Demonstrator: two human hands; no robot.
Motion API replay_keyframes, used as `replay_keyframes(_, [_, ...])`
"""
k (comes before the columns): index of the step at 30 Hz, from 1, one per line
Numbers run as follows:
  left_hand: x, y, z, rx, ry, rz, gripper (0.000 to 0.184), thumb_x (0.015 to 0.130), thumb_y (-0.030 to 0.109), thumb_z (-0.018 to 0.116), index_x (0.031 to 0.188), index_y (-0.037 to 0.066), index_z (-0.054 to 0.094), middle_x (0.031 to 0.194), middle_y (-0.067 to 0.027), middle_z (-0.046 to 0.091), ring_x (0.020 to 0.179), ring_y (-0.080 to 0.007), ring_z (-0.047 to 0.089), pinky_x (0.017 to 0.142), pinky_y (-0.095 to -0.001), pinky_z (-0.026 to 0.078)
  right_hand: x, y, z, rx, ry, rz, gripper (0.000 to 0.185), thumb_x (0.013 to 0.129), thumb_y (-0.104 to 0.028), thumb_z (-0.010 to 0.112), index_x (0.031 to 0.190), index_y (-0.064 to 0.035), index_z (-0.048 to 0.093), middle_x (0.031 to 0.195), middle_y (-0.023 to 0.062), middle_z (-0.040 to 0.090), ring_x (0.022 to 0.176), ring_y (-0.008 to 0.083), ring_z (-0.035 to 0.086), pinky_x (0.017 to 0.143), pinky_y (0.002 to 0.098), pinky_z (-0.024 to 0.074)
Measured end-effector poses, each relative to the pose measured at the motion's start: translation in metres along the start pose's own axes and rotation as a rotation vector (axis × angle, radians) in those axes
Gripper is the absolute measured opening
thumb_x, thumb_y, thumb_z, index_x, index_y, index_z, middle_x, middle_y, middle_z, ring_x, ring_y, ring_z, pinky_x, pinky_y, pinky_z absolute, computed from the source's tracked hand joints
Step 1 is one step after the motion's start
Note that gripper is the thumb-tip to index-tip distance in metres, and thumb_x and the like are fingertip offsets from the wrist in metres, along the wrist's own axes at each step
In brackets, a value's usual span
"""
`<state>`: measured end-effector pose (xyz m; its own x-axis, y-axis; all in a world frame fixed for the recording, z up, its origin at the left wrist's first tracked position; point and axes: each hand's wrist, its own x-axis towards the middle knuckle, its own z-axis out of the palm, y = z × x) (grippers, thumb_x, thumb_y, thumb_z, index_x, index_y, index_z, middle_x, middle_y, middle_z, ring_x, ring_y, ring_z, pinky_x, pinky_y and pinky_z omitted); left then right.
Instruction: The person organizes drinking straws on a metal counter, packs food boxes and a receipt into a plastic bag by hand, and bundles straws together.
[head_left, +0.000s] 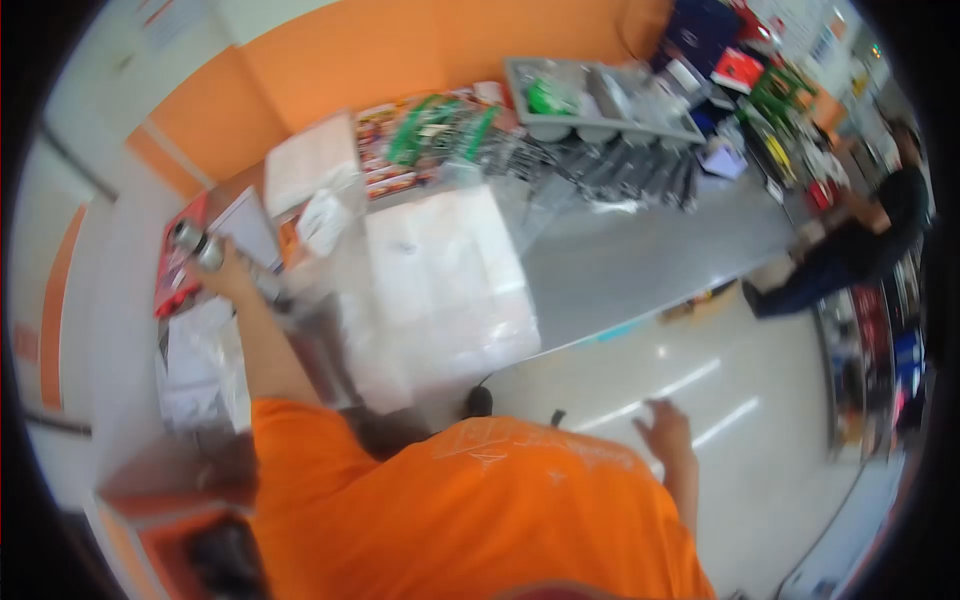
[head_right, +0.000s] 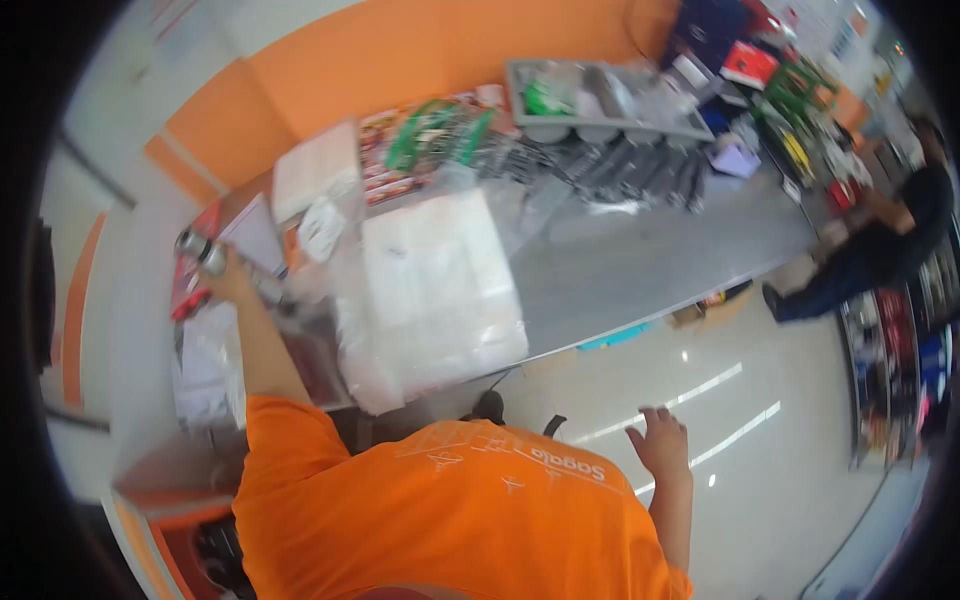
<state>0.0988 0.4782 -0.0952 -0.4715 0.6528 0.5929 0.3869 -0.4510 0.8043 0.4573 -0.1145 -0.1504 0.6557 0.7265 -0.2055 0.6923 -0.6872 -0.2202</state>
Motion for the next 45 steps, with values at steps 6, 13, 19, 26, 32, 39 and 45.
replay_keyframes(6, [-0.007, -0.031, 0.007, 0.139, 0.284, 0.379, 0.049, 0.06, 0.019, 0.077, 0.096, -0.004, 0.055, 0.081, -0.0142, 0.061, 0.066, -0.0256, 0.058, 0.061, -0.037, 0.047, 0.038, -0.049, -0.006, 0.187, -0.055, -0.041, 0.033, 0.077, -0.028, 0.06, 0.103, -0.0085, 0.055, 0.099, 0.0101, 0.057, 0.093, 0.0277, 0.054, 0.083, 0.0398, 0.0403])
replay_keyframes(13, [-0.025, -0.05, 0.005, 0.295, 0.257, 0.297, 0.057, 0.057, 0.029, 0.082, 0.091, -0.007, 0.053, 0.078, -0.0188, 0.061, 0.066, -0.0308, 0.059, 0.061, -0.0403, 0.047, 0.077, -0.06, 0.027, -0.021, -0.248, -0.147, 0.036, 0.08, -0.035, 0.054, 0.107, -0.0106, 0.055, 0.1, 0.0112, 0.056, 0.09, 0.0289, 0.055, 0.078, 0.04, 0.0435])
replay_keyframes(19, [-0.024, -0.037, 0.0, 0.529, 0.283, 0.245, 0.069, 0.054, 0.029, 0.083, 0.101, -0.008, 0.047, 0.078, -0.0177, 0.059, 0.067, -0.0342, 0.059, 0.059, -0.0422, 0.048, 0.08, -0.076, 0.072, 0.121, -0.529, -0.199, 0.039, 0.079, -0.039, 0.053, 0.106, -0.0115, 0.055, 0.103, 0.0118, 0.055, 0.099, 0.0286, 0.053, 0.084, 0.0419, 0.0404])
replay_keyframes(26, [-0.059, 0.077, 0.007, 0.082, 0.041, 0.246, 0.066, 0.07, 0.03, 0.072, 0.117, -0.005, 0.042, 0.112, -0.0194, 0.05, 0.105, -0.0303, 0.05, 0.083, -0.0467, 0.042, 0.102, -0.021, 0.064, 0.32, -0.461, -0.119, 0.04, 0.079, -0.038, 0.055, 0.105, -0.0074, 0.056, 0.106, 0.0151, 0.054, 0.101, 0.0318, 0.052, 0.085, 0.0398, 0.0418])
replay_keyframes(32, [-0.195, 0.176, -0.028, -0.139, -0.925, 0.348, 0.057, 0.072, 0.029, 0.069, 0.112, -0.003, 0.044, 0.108, -0.0181, 0.051, 0.101, -0.0303, 0.051, 0.082, -0.0458, 0.042, 0.105, 0.088, 0.123, 0.584, 0.123, 0.262, 0.04, 0.079, -0.036, 0.059, 0.104, -0.0046, 0.057, 0.105, 0.022, 0.053, 0.099, 0.0353, 0.051, 0.087, 0.0377, 0.0413])
replay_keyframes(39, [-0.359, 0.208, -0.017, -0.048, -1.479, 0.116, 0.047, 0.074, 0.028, 0.066, 0.106, 0.0, 0.047, 0.103, -0.0166, 0.053, 0.097, -0.0302, 0.051, 0.08, -0.0449, 0.042, 0.027, 0.177, 0.081, 0.91, -0.149, 0.449, 0.052, 0.083, -0.043, 0.052, 0.119, -0.0058, 0.049, 0.122, 0.0233, 0.044, 0.111, 0.0351, 0.046, 0.093, 0.0375, 0.0376])
replay_keyframes(45, [-0.479, 0.236, -0.013, 0.025, -1.782, 0.11, 0.039, 0.075, 0.027, 0.063, 0.102, 0.002, 0.05, 0.099, -0.0153, 0.054, 0.093, -0.0301, 0.052, 0.078, -0.0441, 0.041, -0.042, 0.214, 0.016, 1.22, -0.152, 0.219, 0.041, 0.088, -0.035, 0.048, 0.122, -0.0111, 0.046, 0.118, 0.008, 0.049, 0.109, 0.0221, 0.046, 0.094, 0.0354, 0.0352])
